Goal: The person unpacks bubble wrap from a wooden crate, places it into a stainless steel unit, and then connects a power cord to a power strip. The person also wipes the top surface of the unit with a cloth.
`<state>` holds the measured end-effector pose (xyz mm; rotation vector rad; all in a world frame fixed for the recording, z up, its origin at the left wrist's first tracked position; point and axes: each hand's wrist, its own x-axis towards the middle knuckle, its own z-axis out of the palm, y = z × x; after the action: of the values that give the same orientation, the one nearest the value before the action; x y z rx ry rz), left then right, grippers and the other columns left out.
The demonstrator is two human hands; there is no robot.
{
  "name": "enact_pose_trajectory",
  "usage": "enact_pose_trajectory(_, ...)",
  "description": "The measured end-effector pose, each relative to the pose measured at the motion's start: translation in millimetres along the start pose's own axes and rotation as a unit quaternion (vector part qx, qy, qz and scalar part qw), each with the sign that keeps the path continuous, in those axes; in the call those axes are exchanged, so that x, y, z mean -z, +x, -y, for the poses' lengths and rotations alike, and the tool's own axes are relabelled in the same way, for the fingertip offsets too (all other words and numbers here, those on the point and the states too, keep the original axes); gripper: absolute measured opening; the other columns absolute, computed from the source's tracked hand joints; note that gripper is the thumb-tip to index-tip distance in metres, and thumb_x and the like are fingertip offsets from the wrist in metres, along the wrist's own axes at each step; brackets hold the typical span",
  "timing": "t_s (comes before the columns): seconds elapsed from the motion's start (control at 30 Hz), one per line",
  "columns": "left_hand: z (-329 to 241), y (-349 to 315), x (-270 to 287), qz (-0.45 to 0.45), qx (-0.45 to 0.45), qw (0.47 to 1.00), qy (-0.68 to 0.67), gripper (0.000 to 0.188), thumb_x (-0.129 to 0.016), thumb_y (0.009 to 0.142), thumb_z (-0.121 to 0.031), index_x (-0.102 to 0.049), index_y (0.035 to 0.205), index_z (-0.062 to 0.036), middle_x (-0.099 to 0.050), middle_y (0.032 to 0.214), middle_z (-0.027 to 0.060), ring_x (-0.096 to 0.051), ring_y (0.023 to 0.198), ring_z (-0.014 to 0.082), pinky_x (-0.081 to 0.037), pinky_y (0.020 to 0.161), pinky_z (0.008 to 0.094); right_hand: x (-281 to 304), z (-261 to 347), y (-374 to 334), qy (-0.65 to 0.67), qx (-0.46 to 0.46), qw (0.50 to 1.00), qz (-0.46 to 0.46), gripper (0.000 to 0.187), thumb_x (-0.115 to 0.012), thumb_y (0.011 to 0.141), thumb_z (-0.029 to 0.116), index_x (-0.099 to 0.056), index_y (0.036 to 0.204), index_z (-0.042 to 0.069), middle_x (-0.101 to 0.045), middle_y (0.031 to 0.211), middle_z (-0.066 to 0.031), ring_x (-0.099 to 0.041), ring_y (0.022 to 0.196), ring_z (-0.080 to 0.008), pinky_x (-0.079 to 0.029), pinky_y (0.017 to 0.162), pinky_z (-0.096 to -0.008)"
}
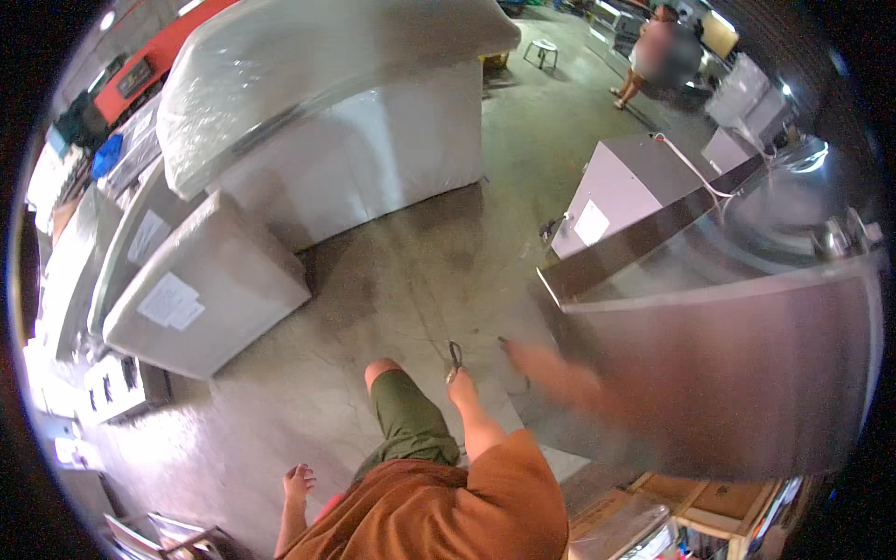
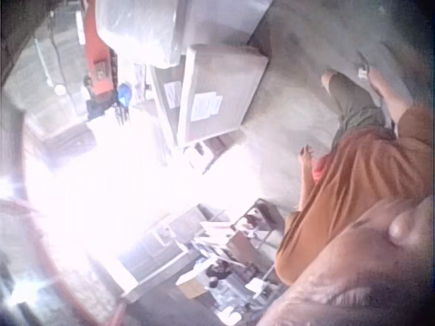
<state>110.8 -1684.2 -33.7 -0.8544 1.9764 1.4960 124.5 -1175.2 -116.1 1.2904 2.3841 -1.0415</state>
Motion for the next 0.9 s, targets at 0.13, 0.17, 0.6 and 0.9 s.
enact_pose_trajectory(0.13, -82.9, 50.8, -46.0, -0.03, 0.026, 0.998, -0.055, 0.029, -0.055, 0.098, -0.029, -0.062, 0.106, -0.0019, -0.069, 0.091, 0.0102, -0.065, 0.064, 0.0222, -0.05, 0.051, 0.0305, -26.4, 62.0, 99.4, 0.01, -0.073, 0.997, 0.019, 0.041, -0.043, 0.099, 0.029, -0.055, 0.126, 0.001, -0.062, 0.121, -0.0228, -0.06, 0.108, -0.0417, -0.047, 0.092, -0.0512)
enact_pose_trajectory(0.17, -96.7, 63.6, -64.3, -0.033, 0.018, 0.996, -0.082, 0.03, -0.056, 0.098, -0.03, -0.062, 0.108, -0.002, -0.069, 0.091, 0.0103, -0.066, 0.065, 0.0231, -0.051, 0.051, 0.0314, -27.0, 72.4, 124.3, -0.042, 0.019, 0.998, 0.053, 0.04, -0.04, 0.101, 0.027, -0.055, 0.123, -0.002, -0.06, 0.119, -0.027, -0.057, 0.111, -0.0435, -0.046, 0.093, -0.0522)
enact_pose_trajectory(0.6, -373.4, 226.7, -266.0, 0.062, 0.077, 0.99, 0.105, 0.031, -0.058, 0.096, -0.028, -0.061, 0.108, -0.0001, -0.068, 0.09, 0.0112, -0.065, 0.07, 0.023, -0.051, 0.054, 0.0349, 162.6, 178.8, 404.4, 0.113, -0.139, 0.983, -0.023, 0.04, -0.047, 0.097, 0.033, -0.063, 0.111, -0.001, -0.064, 0.113, -0.026, -0.059, 0.109, -0.0438, -0.047, 0.092, -0.0512)
enact_pose_trajectory(0.9, -590.9, 398.2, -487.5, 0.259, 0.013, 0.965, 0.033, 0.028, -0.061, 0.095, -0.023, -0.061, 0.106, 0.0022, -0.067, 0.084, 0.0113, -0.063, 0.065, 0.0193, -0.048, 0.049, 0.0321, 375.8, 231.8, 526.6, 0.233, 0.038, 0.897, -0.374, 0.043, -0.05, 0.099, 0.039, -0.057, 0.088, -0.003, -0.06, 0.081, -0.0289, -0.058, 0.079, -0.0516, -0.045, 0.066, -0.0542)
